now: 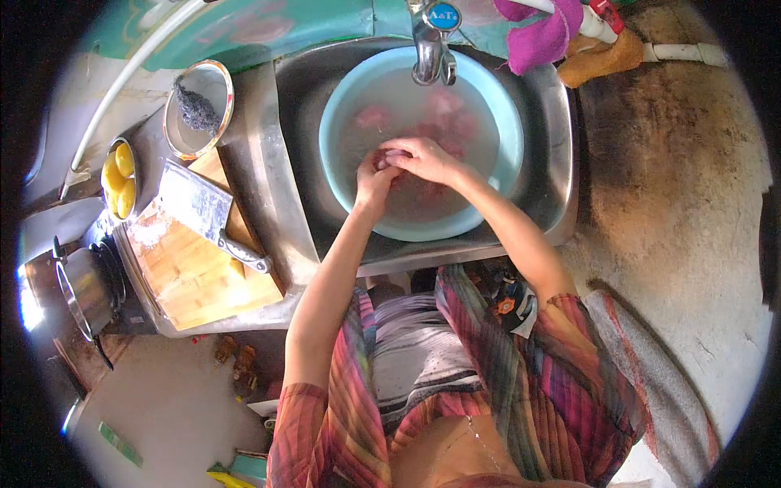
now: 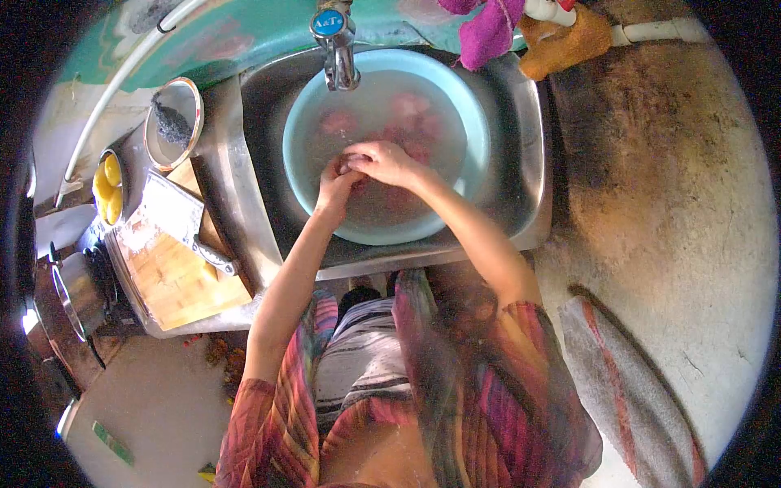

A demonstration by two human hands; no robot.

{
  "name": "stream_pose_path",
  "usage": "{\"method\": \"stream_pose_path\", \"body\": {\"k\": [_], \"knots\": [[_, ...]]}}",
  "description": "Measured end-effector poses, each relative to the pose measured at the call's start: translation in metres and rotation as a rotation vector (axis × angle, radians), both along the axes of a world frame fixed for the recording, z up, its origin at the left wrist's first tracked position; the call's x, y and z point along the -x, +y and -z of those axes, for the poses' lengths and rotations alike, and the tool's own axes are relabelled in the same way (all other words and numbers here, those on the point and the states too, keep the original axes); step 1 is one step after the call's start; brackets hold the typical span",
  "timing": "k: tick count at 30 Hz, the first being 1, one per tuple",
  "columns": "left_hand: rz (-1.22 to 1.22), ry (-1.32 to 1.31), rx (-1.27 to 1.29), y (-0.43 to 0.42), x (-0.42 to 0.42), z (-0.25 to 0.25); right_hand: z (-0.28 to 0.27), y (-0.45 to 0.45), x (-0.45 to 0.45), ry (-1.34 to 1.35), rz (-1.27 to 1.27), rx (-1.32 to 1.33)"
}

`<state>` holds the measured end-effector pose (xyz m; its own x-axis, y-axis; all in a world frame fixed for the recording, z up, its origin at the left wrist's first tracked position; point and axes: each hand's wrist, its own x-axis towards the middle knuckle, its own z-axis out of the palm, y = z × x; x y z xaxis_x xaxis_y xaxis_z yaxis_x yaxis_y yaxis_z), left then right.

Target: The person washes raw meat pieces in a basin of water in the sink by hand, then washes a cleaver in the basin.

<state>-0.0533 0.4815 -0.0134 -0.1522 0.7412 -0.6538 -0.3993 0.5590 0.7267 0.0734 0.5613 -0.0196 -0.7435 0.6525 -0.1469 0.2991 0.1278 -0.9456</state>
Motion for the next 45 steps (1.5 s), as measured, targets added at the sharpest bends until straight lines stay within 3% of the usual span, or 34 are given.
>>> {"method": "stream_pose_path", "body": {"k": [1,2,5,9,11,15,17,25,29,33,39,45], "knots": [[-0.005,-0.018,-0.026,0.001,-0.001,-0.004,-0.005,0.005,0.000,0.069,-0.035,0.228],[-0.014,-0.036,-0.052,0.002,-0.001,-0.009,-0.011,0.008,-0.002,0.070,-0.041,0.228],[0.020,-0.112,-0.037,0.006,0.003,-0.021,-0.026,0.008,-0.009,-0.109,-0.064,-0.129],[-0.090,-0.101,-0.049,0.005,0.004,-0.005,-0.041,-0.007,-0.014,-0.188,-0.015,-0.124],[-0.164,-0.449,0.017,0.007,0.009,-0.009,-0.035,-0.016,-0.012,-0.093,0.073,-0.182],[-0.126,-0.454,0.028,0.008,0.004,-0.022,-0.029,-0.022,-0.007,-0.063,0.095,-0.298],[-0.180,0.073,0.058,0.008,-0.004,-0.023,-0.031,-0.026,-0.003,-0.077,0.029,-0.275],[-0.340,0.114,0.064,0.011,-0.006,-0.006,-0.017,-0.038,0.014,-0.127,0.130,-0.438],[-0.480,0.003,0.058,0.014,-0.012,-0.007,-0.010,-0.043,0.017,-0.143,0.209,-0.515],[-0.513,-0.040,0.042,0.014,-0.012,-0.004,-0.008,-0.042,0.019,-0.233,0.195,-0.482],[-0.567,-0.141,0.118,0.016,-0.012,0.000,-0.006,-0.042,0.022,-0.153,0.258,-0.519],[-0.563,-0.136,0.115,0.018,-0.011,0.003,-0.010,-0.041,0.022,-0.289,0.224,-0.435]]}}
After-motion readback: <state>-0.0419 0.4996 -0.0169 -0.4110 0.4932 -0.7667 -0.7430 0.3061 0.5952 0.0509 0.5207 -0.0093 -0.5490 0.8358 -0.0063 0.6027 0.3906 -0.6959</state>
